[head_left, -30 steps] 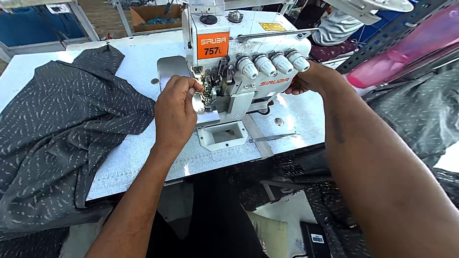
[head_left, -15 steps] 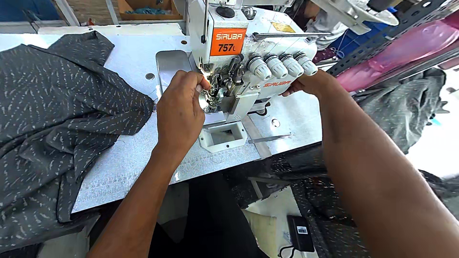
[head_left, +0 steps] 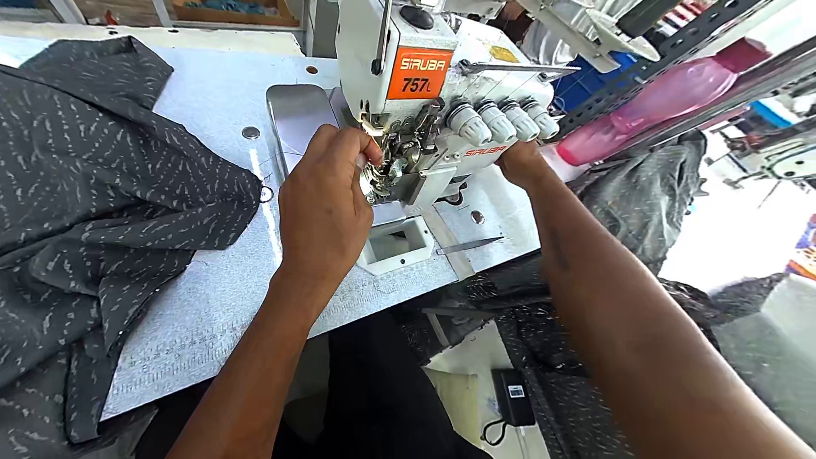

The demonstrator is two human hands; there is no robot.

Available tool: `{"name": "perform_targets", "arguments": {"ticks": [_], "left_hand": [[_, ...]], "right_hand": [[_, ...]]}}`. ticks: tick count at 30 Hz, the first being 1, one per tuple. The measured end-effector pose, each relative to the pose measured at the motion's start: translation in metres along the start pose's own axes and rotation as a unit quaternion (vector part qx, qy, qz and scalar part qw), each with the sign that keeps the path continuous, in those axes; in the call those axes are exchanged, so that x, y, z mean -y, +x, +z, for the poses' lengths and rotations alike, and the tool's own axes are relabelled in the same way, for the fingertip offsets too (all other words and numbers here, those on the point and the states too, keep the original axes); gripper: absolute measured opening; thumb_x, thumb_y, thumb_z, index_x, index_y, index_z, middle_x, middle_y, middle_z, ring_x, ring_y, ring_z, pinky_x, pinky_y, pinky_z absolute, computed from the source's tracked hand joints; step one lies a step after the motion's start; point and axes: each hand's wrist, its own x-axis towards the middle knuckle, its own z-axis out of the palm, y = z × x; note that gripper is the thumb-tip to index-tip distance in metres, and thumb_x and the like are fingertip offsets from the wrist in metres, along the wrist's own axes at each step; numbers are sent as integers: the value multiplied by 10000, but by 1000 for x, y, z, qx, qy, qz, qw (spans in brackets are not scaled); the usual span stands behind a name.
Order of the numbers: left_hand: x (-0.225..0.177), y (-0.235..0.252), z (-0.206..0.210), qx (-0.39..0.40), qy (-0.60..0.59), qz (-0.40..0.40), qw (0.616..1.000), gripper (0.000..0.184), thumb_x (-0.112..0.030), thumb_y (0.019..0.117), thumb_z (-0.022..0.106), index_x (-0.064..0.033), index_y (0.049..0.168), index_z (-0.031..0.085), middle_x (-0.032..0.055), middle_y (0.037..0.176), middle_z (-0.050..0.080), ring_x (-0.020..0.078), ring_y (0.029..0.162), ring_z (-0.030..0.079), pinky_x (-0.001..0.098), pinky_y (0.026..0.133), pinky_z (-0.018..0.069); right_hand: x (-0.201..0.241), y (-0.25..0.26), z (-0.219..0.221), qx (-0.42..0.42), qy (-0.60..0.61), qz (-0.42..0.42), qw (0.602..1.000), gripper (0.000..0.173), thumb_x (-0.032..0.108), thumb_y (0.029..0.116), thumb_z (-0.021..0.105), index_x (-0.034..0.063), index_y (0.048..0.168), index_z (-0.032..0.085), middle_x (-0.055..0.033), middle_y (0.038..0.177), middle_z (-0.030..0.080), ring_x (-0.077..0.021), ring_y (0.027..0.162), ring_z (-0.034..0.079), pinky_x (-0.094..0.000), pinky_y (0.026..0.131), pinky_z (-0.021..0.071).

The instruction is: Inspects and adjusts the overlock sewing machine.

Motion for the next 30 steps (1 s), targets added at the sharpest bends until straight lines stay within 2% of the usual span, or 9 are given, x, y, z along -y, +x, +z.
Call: {"name": "perform_targets", "arguments": {"ticks": [5,7,9,11,18,23,26,28,30], "left_hand": [[0,0,-1,-1,-10,0,1000,217,-113,1051,481,-149,1056,695,10,955,590,125,773,590,319,630,482],[0,0,0,-6,-13,4,1000,220,-101,1048,480,-146,1053,695,14,955,596,127,774,594,315,630,484],[0,0,0,-10,-15,8,1000,220,-94,1045,483,-143,1048,697,17,947,593,126,770,594,308,627,487],[0,0,1,-8,-13,9,1000,217,-94,1042,481,-143,1049,692,19,945,586,132,765,592,317,616,482],[0,0,1,-13,-6,12,1000,219,-92,1048,477,-136,1045,692,30,946,593,154,779,602,332,619,476],[0,0,1,-11,10,16,1000,230,-101,1054,467,-136,1062,695,36,941,587,158,773,600,335,620,482],[-1,0,0,-5,10,8,1000,236,-100,1059,460,-131,1077,694,39,961,586,156,771,594,332,623,480],[-1,0,0,-6,10,10,1000,239,-98,1060,457,-128,1091,693,45,977,585,152,772,591,328,624,482],[0,0,1,-10,12,13,1000,242,-90,1055,460,-124,1097,696,49,987,590,146,789,593,316,641,488]], "right_hand": [[49,6,-12,96,-115,150,977,147,142,1080,428,136,1141,561,60,822,649,-13,664,656,-204,600,574],[70,1,-5,88,-164,187,965,248,154,1118,395,65,1315,515,-26,1012,609,-47,800,634,-232,730,557],[43,-2,-7,46,-171,48,983,280,32,1035,510,-6,1309,550,-17,1087,616,31,929,587,-178,842,510],[13,-2,-2,1,-65,-68,996,297,15,971,549,87,1259,548,76,1105,637,60,1054,602,-175,941,514],[58,-18,25,-64,-14,121,990,112,65,1060,482,83,1085,590,49,868,638,-5,765,635,-214,729,566],[50,0,-12,80,-202,125,968,251,78,1057,483,47,1299,545,-37,1042,655,-31,844,675,-233,742,593],[68,-7,1,43,-195,102,974,369,23,1059,479,-31,1424,480,-156,1284,617,-122,1111,620,-325,1007,492],[28,-10,7,-25,-90,-34,995,352,58,1033,490,33,1384,479,-22,1211,609,4,1119,596,-213,988,509],[-4,-6,11,-55,36,-66,996,226,148,1042,496,133,1253,575,57,1079,681,-14,996,662,-265,856,582]]}}
